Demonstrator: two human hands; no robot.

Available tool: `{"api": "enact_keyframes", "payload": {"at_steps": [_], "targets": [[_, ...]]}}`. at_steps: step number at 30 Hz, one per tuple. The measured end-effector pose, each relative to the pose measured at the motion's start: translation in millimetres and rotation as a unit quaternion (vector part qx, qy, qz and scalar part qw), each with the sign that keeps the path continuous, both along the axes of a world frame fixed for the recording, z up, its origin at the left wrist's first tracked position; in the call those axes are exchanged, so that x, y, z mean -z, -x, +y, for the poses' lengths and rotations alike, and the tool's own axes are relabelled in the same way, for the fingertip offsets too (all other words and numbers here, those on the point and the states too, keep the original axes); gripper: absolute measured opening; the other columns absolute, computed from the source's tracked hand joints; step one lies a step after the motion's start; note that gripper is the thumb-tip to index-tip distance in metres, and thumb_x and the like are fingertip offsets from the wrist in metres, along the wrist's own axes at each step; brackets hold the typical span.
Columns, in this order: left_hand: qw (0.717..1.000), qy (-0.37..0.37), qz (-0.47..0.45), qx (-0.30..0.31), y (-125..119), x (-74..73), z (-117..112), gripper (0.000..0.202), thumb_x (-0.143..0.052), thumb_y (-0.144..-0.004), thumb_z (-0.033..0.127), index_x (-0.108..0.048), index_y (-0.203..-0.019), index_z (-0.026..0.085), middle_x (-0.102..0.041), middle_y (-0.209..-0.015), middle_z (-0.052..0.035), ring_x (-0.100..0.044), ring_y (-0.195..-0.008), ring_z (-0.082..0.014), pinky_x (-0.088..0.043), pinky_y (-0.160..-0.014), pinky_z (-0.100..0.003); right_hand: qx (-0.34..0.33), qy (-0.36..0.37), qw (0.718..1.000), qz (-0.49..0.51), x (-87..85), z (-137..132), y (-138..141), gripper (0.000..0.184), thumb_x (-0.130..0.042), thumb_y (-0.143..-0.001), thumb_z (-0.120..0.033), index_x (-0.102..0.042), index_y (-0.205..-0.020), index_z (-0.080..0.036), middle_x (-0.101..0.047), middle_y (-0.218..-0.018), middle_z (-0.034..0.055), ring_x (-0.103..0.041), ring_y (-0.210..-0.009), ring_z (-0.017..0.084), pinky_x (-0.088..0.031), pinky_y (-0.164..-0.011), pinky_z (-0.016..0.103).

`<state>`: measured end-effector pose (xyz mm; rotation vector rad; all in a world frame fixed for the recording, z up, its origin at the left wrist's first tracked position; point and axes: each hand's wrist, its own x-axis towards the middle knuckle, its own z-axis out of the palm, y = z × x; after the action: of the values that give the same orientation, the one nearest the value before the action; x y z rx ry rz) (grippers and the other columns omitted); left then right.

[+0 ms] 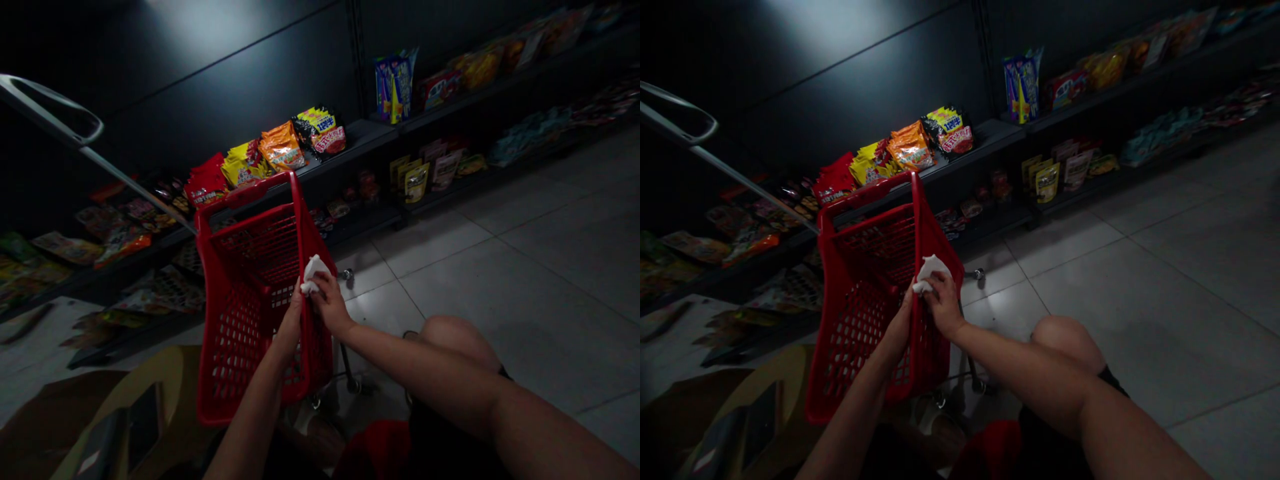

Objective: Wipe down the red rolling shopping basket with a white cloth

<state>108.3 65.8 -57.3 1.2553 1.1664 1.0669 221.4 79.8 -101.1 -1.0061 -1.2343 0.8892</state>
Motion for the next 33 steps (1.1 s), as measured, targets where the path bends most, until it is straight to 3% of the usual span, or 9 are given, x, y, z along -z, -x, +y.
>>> {"api": "enact_keyframes", "payload": {"at_steps": [5,11,15,17,20,23,25,28,33], "targets": [[0.995,-0.036,0.08,0.047,2,-0.4,-10,0.074,-0.047,-0.093,0.053,-0.024,-0.156,0.023,-0.019,-0.165,-0.0024,-0.016,-0.152,-0.0213,-0.014,-0.125,-0.036,0.046,0.019,0.998,0.038,-14.4,74,0,0.029,-0.057,-0.088,-0.026,-0.07,-0.114,-0.022,-0.063,-0.124,0.007,-0.054,-0.122,0.021,-0.036,-0.112,0.036],[0.987,-0.026,0.149,0.058,-2,-7.3,-17,0.07,-0.042,-0.096,0.05,-0.02,-0.157,0.026,-0.018,-0.166,-0.0008,-0.012,-0.153,-0.0207,-0.009,-0.126,-0.04,0.061,-0.006,0.989,0.132,-26.6,135,-3,0.035,-0.056,-0.09,-0.024,-0.065,-0.124,-0.022,-0.064,-0.13,0.004,-0.058,-0.12,0.018,-0.041,-0.109,0.033],[0.986,-0.015,0.151,0.07,-11,-12.0,-16,0.068,-0.041,-0.097,0.05,-0.018,-0.157,0.028,-0.014,-0.166,0.0012,-0.008,-0.153,-0.0209,-0.008,-0.126,-0.04,0.108,-0.022,0.988,0.111,-42.2,189,-15,0.035,-0.058,-0.089,-0.026,-0.066,-0.123,-0.019,-0.065,-0.126,0.0068,-0.058,-0.12,0.02,-0.04,-0.109,0.035],[0.984,-0.019,0.159,0.073,-14,-13.8,-16,0.067,-0.04,-0.097,0.049,-0.019,-0.157,0.027,-0.013,-0.166,0.0015,-0.006,-0.153,-0.0207,-0.006,-0.126,-0.039,0.11,-0.019,0.988,0.103,-41.8,206,-21,0.035,-0.057,-0.091,-0.03,-0.065,-0.123,-0.019,-0.066,-0.124,0.0073,-0.059,-0.118,0.021,-0.041,-0.108,0.036],[0.985,-0.02,0.156,0.077,-15,-15.5,-16,0.067,-0.04,-0.098,0.048,-0.018,-0.157,0.026,-0.012,-0.166,0.0011,-0.006,-0.153,-0.0206,-0.006,-0.126,-0.039,0.093,0.009,0.991,0.097,-21.1,203,-28,0.037,-0.054,-0.092,-0.032,-0.064,-0.125,-0.019,-0.069,-0.122,0.0068,-0.062,-0.115,0.022,-0.044,-0.103,0.036],[0.987,-0.015,0.145,0.073,-17,-16.7,-16,0.067,-0.041,-0.098,0.047,-0.018,-0.157,0.026,-0.012,-0.166,0.0003,-0.008,-0.153,-0.0207,-0.008,-0.126,-0.039,0.09,0.085,0.991,0.05,10.1,181,-36,0.037,-0.056,-0.089,-0.029,-0.066,-0.122,-0.016,-0.07,-0.12,0.0086,-0.063,-0.113,0.024,-0.045,-0.1,0.035],[0.988,-0.01,0.134,0.071,-17,-16.9,-16,0.068,-0.041,-0.097,0.047,-0.017,-0.158,0.026,-0.013,-0.166,0.0001,-0.01,-0.153,-0.0209,-0.01,-0.126,-0.04,0.085,0.135,0.987,0.017,21.3,169,-39,0.035,-0.057,-0.088,-0.027,-0.068,-0.119,-0.014,-0.072,-0.117,0.0091,-0.065,-0.11,0.024,-0.046,-0.098,0.035],[0.99,-0.007,0.124,0.067,-17,-14.9,-12,0.068,-0.042,-0.097,0.047,-0.017,-0.158,0.027,-0.015,-0.166,-0.0004,-0.016,-0.152,-0.022,-0.014,-0.125,-0.042,0.062,0.146,0.987,0.007,12.8,161,-38,0.033,-0.052,-0.091,-0.032,-0.07,-0.114,-0.017,-0.074,-0.106,0.0056,-0.066,-0.102,0.022,-0.047,-0.094,0.033],[0.992,-0.023,0.112,0.055,-15,-4.0,3,0.069,-0.043,-0.096,0.05,-0.019,-0.157,0.028,-0.02,-0.165,-0.0007,-0.02,-0.151,-0.0218,-0.016,-0.125,-0.041,-0.034,0.058,0.997,0.022,-19.5,128,-33,0.034,-0.043,-0.095,-0.033,-0.073,-0.104,-0.018,-0.074,-0.101,0.0025,-0.065,-0.101,0.018,-0.047,-0.096,0.03]]}}
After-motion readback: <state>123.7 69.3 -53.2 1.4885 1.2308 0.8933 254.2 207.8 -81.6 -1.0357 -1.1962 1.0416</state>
